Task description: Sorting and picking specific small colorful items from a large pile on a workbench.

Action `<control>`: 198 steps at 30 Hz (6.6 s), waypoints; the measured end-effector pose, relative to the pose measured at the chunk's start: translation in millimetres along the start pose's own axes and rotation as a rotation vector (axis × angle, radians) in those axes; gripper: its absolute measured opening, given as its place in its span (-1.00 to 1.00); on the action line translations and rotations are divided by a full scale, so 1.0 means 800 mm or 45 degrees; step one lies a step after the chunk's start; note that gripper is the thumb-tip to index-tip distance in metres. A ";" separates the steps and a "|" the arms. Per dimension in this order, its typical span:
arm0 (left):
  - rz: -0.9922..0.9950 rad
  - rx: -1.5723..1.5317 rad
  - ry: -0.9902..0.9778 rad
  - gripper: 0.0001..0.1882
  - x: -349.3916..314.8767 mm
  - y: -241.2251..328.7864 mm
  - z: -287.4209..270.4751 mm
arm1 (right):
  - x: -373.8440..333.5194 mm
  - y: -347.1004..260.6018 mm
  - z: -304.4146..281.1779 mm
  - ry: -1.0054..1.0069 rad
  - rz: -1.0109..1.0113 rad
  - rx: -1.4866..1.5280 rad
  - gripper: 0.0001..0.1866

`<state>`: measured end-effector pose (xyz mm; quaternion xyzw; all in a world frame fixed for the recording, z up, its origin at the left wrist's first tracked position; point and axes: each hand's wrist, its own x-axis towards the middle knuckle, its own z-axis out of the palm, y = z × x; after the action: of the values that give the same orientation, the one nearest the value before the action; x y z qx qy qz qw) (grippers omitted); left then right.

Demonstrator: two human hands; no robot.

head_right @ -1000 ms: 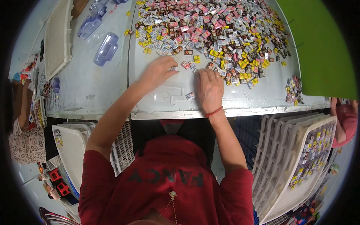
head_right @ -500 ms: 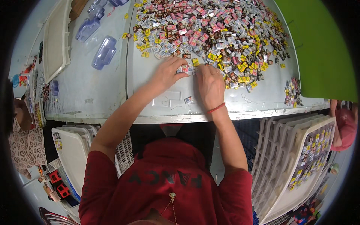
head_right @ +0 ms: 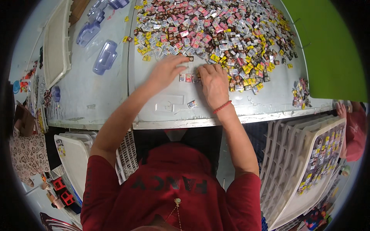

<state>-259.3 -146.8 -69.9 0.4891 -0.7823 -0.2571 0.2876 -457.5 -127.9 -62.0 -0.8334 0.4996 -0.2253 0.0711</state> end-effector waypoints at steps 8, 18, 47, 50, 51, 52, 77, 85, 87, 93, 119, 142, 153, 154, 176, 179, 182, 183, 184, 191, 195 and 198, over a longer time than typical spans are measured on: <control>0.612 0.491 -0.021 -0.73 0.036 -0.012 -0.002 | -0.006 0.017 -0.020 0.202 0.077 0.081 -0.77; 0.322 0.506 0.124 -0.66 -0.025 -0.001 -0.022 | -0.050 -0.029 -0.008 0.143 0.228 0.157 -0.76; 0.163 0.371 0.030 -0.82 0.015 0.010 -0.002 | -0.049 0.016 -0.026 0.272 0.261 -0.095 -0.83; 0.246 0.491 0.105 -0.86 0.018 -0.014 0.004 | -0.069 0.011 -0.024 0.337 0.240 -0.067 -0.83; 0.268 0.480 0.103 -0.86 0.021 -0.015 0.001 | -0.076 0.012 -0.029 0.367 0.224 -0.073 -0.83; 0.299 0.452 0.158 -0.85 0.025 -0.017 -0.004 | -0.082 0.014 -0.034 0.387 0.253 -0.066 -0.84; 0.234 0.414 0.253 -0.89 0.001 -0.016 -0.022 | -0.019 0.151 -0.070 0.313 0.447 -0.332 -0.80; 0.666 0.363 0.389 -0.93 0.096 0.050 0.031 | -0.014 0.172 -0.064 0.144 0.420 -0.546 -0.81; 0.707 0.341 0.394 -0.93 0.125 0.076 0.052 | -0.022 0.172 -0.060 0.203 0.398 -0.524 -0.81; 0.700 0.407 0.362 -0.95 0.172 0.076 0.102 | -0.054 0.141 -0.077 0.444 0.481 -0.008 -0.71; 0.800 0.274 0.179 -0.89 0.187 0.091 0.124 | -0.118 0.027 -0.030 0.367 0.273 0.125 -0.66; 0.748 0.326 0.059 -0.83 0.203 0.092 0.151 | -0.113 0.028 -0.026 0.406 0.239 0.154 -0.67; -0.379 -0.751 -0.285 -0.72 0.138 0.087 0.044 | -0.117 0.029 -0.020 0.444 0.215 0.151 -0.68; -0.378 -0.842 -0.223 -0.74 0.126 0.084 0.037 | -0.117 0.031 -0.018 0.451 0.207 0.136 -0.68; -0.342 -0.212 -0.307 -0.69 -0.027 -0.014 -0.073 | -0.082 -0.013 0.007 0.325 0.147 0.113 -0.72; 0.108 0.083 -0.146 -0.60 -0.043 -0.028 -0.059 | -0.083 -0.017 0.005 0.304 0.149 0.124 -0.72; 0.137 0.129 -0.246 -0.55 -0.041 -0.027 -0.052 | -0.083 -0.021 0.006 0.282 0.146 0.136 -0.71; 0.136 0.124 -0.251 -0.55 -0.039 -0.023 -0.051 | -0.083 -0.022 0.007 0.282 0.133 0.137 -0.70; 0.055 0.043 -0.283 -0.56 -0.036 -0.020 -0.049 | -0.081 -0.022 0.009 0.282 0.131 0.141 -0.71; 0.216 0.114 -0.191 -0.53 -0.030 -0.024 -0.032 | -0.064 -0.020 0.018 0.276 0.103 0.133 -0.68; 0.292 0.141 -0.172 -0.50 -0.020 -0.025 -0.018 | -0.060 -0.022 0.017 0.280 0.097 0.123 -0.67; 0.287 0.066 -0.211 -0.50 -0.013 -0.024 -0.008 | -0.059 -0.024 0.018 0.288 0.097 0.119 -0.66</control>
<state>-239.3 -145.3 -80.4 0.3825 -0.8597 -0.2424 0.2365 -454.4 -78.9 -82.4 -0.7791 0.5246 -0.3378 0.0615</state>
